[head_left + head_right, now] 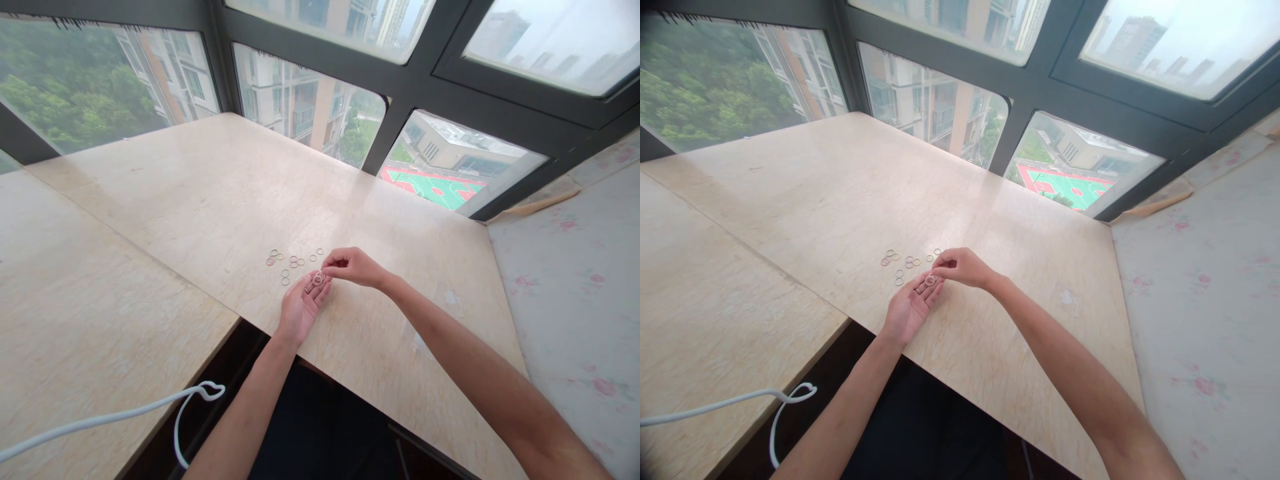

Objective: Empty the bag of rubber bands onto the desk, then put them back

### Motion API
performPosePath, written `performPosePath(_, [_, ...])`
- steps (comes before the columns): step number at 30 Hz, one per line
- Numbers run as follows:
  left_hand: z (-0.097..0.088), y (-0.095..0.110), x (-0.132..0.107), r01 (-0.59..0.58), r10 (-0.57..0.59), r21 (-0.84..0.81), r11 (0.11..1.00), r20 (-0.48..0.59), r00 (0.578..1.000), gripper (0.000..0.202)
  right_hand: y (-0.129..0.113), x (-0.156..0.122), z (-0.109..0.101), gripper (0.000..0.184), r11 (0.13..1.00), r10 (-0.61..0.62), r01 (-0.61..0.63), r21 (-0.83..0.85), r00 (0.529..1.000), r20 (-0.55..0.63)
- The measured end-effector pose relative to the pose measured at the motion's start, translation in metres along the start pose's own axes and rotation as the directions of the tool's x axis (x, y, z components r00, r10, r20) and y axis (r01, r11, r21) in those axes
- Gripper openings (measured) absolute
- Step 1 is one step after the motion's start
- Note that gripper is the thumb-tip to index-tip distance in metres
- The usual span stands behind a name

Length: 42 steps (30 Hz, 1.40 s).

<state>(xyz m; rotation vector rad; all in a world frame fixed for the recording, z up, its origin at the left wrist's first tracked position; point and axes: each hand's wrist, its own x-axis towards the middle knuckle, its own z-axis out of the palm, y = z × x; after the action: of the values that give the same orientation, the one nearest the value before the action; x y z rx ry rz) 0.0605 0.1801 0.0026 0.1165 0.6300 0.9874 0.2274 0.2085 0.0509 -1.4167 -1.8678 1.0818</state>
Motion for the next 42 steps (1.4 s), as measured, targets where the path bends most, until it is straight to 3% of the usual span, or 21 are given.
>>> performPosePath(3, [0.001,-0.001,0.0,-0.009,0.008,0.025,1.0,0.003,1.0,0.017,0.01,0.004,-0.008,0.018,0.998,0.01,-0.017,-0.059,0.992,-0.124])
performPosePath(7, [0.002,-0.002,-0.001,-0.03,0.03,0.072,0.997,0.003,1.0,0.02,0.023,0.016,-0.011,0.015,0.905,-0.036,-0.058,-0.421,0.976,-0.213])
performPosePath(11, [0.003,-0.004,-0.002,-0.057,0.056,0.1,0.993,0.01,0.998,0.022,0.024,0.028,-0.003,0.02,0.75,-0.002,-0.085,-0.656,0.991,-0.131])
performPosePath(15, [0.004,-0.004,-0.003,-0.055,0.056,0.115,0.992,0.002,0.998,0.023,0.019,0.037,0.005,0.027,0.592,0.011,-0.011,-0.806,1.0,-0.006])
performPosePath(21, [0.004,-0.004,-0.004,-0.065,0.066,0.126,0.99,-0.007,0.998,0.022,0.017,0.047,0.002,0.028,0.41,0.008,0.082,-0.909,0.996,0.093])
performPosePath(24, [0.003,-0.004,-0.004,-0.065,0.066,0.113,0.992,-0.005,0.998,0.023,0.02,0.05,-0.003,0.025,0.363,-0.015,0.162,-0.918,0.986,0.168])
performPosePath(26, [0.002,-0.003,-0.004,-0.054,0.055,0.085,0.995,-0.009,0.998,0.023,0.024,0.049,-0.007,0.023,0.406,-0.045,0.188,-0.894,0.981,0.186])
performPosePath(28, [0.002,-0.002,-0.004,-0.044,0.045,0.054,0.998,-0.011,0.999,0.023,0.03,0.045,-0.01,0.019,0.553,-0.09,0.163,-0.817,0.987,0.136])
performPosePath(31, [0.002,-0.002,-0.005,-0.037,0.037,0.03,0.999,-0.009,0.999,0.023,0.037,0.033,-0.01,0.012,0.849,-0.13,0.088,-0.522,0.99,-0.045])
performPosePath(33, [0.002,-0.002,-0.005,-0.034,0.035,0.033,0.999,-0.008,0.999,0.025,0.037,0.022,-0.009,0.013,0.96,-0.086,0.043,-0.276,0.985,-0.148])
performPosePath(37, [0.001,-0.002,-0.004,-0.027,0.026,0.062,0.998,0.004,1.0,0.027,0.024,0.001,-0.007,0.029,0.992,0.083,-0.066,0.111,0.984,-0.16])
performPosePath(42, [0.0,-0.001,-0.004,-0.005,0.002,0.08,0.997,0.044,0.999,0.025,0.014,-0.015,-0.006,0.031,0.955,0.175,-0.153,0.254,0.982,-0.067])
